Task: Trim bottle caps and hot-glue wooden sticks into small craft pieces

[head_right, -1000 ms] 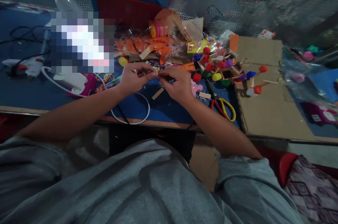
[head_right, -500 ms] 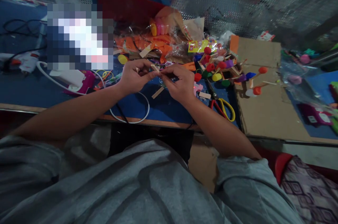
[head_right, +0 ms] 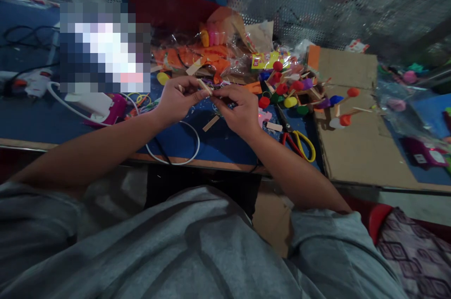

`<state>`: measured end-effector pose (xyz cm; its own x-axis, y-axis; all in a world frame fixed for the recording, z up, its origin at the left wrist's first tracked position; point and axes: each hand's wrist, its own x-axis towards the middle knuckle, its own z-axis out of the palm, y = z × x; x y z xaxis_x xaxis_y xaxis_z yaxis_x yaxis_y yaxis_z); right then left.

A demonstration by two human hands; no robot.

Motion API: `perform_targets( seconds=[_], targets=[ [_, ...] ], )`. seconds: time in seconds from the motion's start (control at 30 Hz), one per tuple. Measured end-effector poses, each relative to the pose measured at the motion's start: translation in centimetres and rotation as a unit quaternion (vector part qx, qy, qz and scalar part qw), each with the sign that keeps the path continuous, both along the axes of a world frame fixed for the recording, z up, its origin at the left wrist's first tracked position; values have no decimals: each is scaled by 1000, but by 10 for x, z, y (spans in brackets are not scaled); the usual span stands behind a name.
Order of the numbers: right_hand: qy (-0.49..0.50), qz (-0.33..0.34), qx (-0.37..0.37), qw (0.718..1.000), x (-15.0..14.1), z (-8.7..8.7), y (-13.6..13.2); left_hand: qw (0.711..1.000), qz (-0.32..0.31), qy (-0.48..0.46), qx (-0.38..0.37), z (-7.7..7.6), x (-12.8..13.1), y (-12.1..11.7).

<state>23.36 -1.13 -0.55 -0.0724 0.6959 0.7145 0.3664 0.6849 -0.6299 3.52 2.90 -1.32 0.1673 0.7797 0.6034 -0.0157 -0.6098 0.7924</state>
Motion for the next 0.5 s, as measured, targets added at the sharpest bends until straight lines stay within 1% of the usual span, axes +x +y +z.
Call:
perform_targets(
  seconds=[0.13, 0.27, 0.5],
  targets=[
    [36, -2, -12, 999, 1, -1, -1, 1000, -15, 9, -15, -1, -1, -1],
    [25, 11, -16, 1000, 2, -3, -1, 999, -37, 6, -32, 0, -2, -2],
    [52, 44, -55, 996, -1, -11, 3, 999, -38, -5, -37, 1, -1, -1]
  ],
)
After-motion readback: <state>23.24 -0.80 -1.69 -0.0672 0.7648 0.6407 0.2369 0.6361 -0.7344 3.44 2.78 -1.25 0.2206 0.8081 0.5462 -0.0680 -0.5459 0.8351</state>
